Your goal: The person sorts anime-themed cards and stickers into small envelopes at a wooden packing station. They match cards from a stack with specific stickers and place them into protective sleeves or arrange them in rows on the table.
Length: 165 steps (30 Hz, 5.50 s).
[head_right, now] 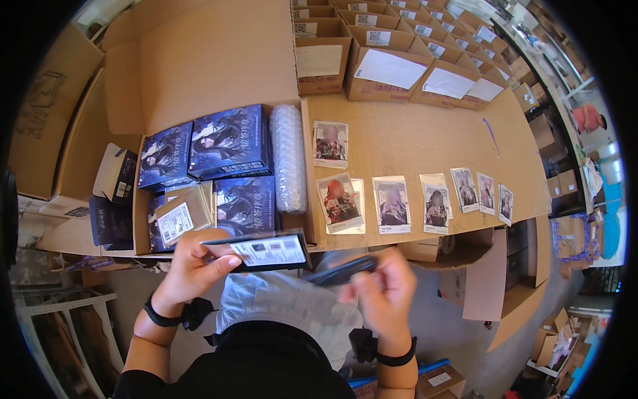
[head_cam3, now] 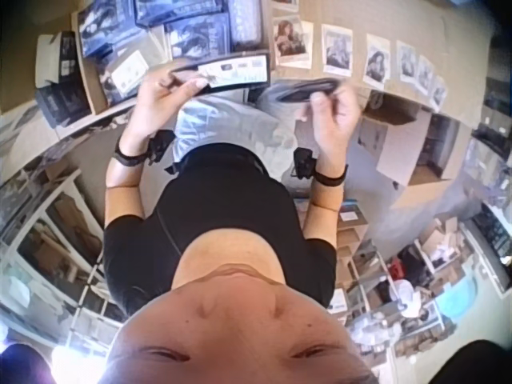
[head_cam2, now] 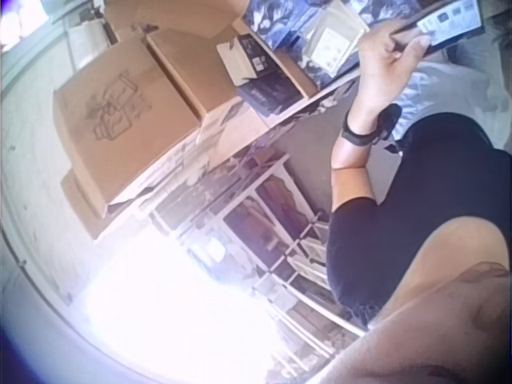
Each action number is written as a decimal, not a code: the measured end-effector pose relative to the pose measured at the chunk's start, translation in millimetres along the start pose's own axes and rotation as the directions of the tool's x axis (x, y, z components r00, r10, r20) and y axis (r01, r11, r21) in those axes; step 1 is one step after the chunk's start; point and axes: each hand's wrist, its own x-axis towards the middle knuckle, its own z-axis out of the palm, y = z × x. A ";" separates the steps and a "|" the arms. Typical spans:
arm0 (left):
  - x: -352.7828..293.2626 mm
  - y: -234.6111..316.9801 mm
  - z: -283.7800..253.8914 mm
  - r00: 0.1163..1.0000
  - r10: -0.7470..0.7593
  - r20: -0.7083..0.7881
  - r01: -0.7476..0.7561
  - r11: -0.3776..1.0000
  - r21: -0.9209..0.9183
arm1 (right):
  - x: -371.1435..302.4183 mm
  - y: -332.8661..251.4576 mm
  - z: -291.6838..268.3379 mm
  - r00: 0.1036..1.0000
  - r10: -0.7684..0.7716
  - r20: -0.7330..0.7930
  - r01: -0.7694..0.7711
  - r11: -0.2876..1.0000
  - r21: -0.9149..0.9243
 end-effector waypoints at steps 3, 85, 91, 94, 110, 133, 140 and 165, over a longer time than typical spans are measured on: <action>3.4 5.1 -8.1 0.998 0.005 0.066 -0.017 0.982 0.189 | 7.0 -14.9 -8.2 0.990 -0.086 -0.108 0.078 0.994 -0.075; -50.4 -22.6 -54.4 0.869 -0.186 -0.458 -0.078 0.864 -0.498 | 101.2 48.5 104.0 0.901 0.180 0.396 0.200 0.636 -0.745; -48.6 -23.9 -51.8 0.892 -0.229 -0.390 -0.012 0.851 -0.526 | 91.1 38.2 106.4 0.941 0.002 0.337 0.260 0.634 -0.728; -50.4 -25.7 -50.3 0.935 -0.175 -0.308 0.000 0.870 -0.494 | 71.6 12.5 103.6 0.955 0.032 0.295 0.118 0.870 -0.478; -37.2 -22.7 -15.1 0.992 -0.005 -0.125 -0.023 0.973 -0.228 | 27.9 -13.8 66.2 0.917 -0.198 0.346 0.370 0.743 -0.557; -28.2 -33.4 -5.3 0.981 -0.193 0.025 0.165 0.751 -0.639 | 20.7 -2.5 59.0 0.950 -0.100 0.296 0.162 0.968 -0.191; -24.9 -34.3 -2.8 0.974 -0.197 0.108 0.210 0.627 -0.750 | 16.6 2.3 57.7 0.947 -0.098 0.306 0.092 0.995 0.034; -26.3 -35.2 -7.4 0.977 -0.211 -0.021 0.135 0.697 -0.704 | 20.8 -10.5 60.2 0.912 -0.227 0.342 0.341 0.882 -0.325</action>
